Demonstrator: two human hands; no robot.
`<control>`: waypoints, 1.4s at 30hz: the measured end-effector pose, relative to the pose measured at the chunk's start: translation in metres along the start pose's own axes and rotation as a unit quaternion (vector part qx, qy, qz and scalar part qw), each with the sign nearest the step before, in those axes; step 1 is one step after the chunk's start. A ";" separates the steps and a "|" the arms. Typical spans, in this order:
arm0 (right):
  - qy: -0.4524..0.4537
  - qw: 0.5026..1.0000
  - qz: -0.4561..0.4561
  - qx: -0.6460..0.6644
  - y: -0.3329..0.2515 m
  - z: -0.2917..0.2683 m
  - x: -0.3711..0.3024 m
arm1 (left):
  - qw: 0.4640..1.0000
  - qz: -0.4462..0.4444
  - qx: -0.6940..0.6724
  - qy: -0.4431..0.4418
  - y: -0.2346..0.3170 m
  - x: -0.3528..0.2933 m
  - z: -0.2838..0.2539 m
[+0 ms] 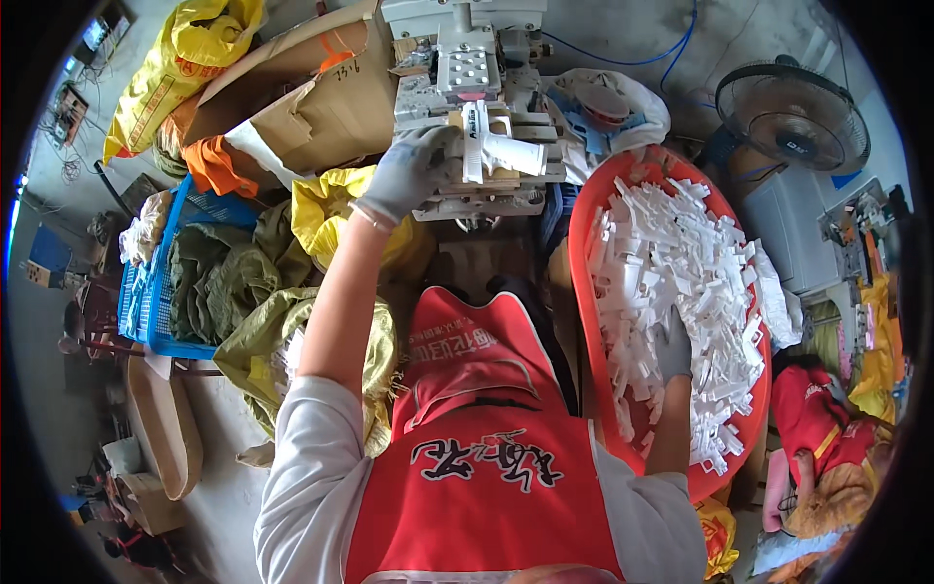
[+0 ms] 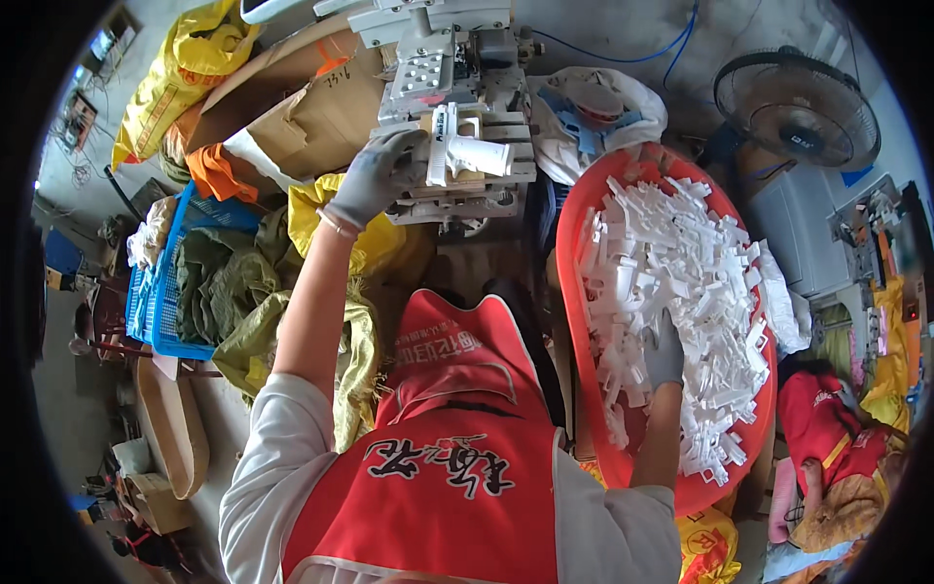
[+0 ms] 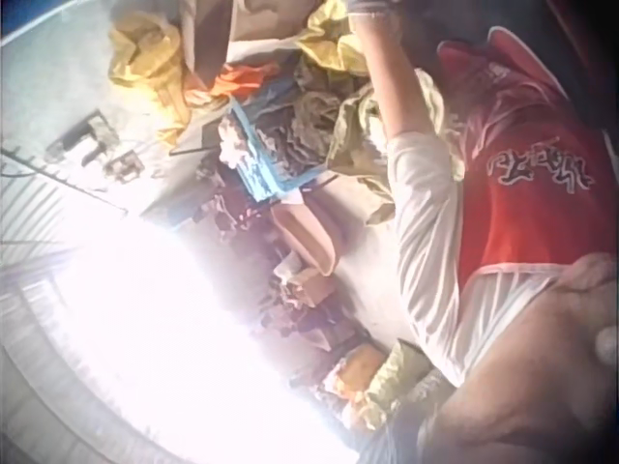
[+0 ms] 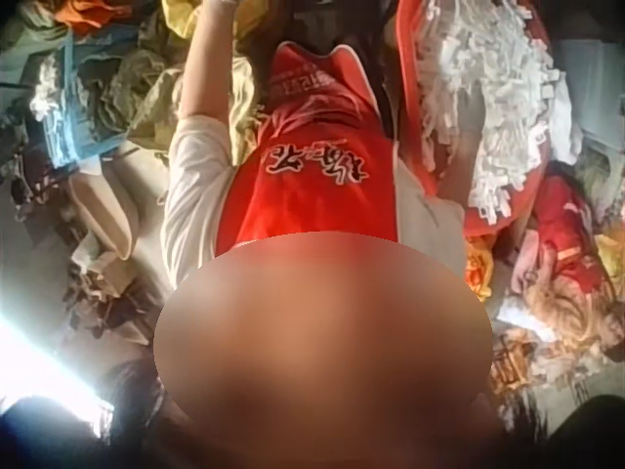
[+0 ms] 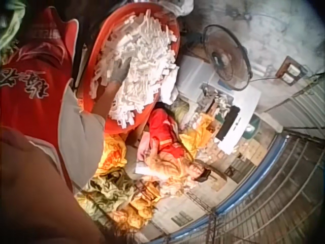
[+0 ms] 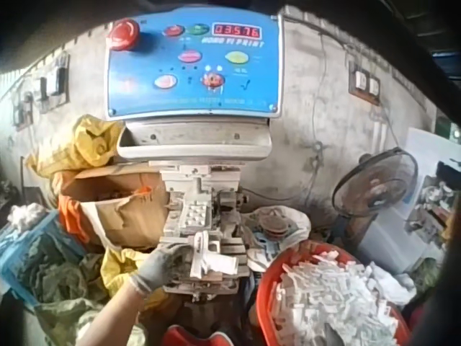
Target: Assembling small white plastic components using a pneumatic assembly machine in a manufacturing setting.
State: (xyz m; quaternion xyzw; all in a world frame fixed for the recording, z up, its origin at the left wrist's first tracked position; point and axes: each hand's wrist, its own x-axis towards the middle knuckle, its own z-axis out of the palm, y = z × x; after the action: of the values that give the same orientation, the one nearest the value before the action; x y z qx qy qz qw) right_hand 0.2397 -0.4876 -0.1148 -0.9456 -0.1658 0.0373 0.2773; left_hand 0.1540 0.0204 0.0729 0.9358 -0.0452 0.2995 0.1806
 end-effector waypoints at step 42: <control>0.049 0.968 0.100 -0.226 0.101 0.070 0.020 | 0.936 -0.347 0.051 -0.001 0.020 -0.261 -0.042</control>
State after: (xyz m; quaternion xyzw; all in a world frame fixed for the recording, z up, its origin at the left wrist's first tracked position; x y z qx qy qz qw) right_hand 0.2769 -0.5248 -0.2280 -0.9962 -0.0607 -0.0201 0.0593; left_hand -0.0857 0.0108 -0.0396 0.9015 0.2978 0.2187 0.2255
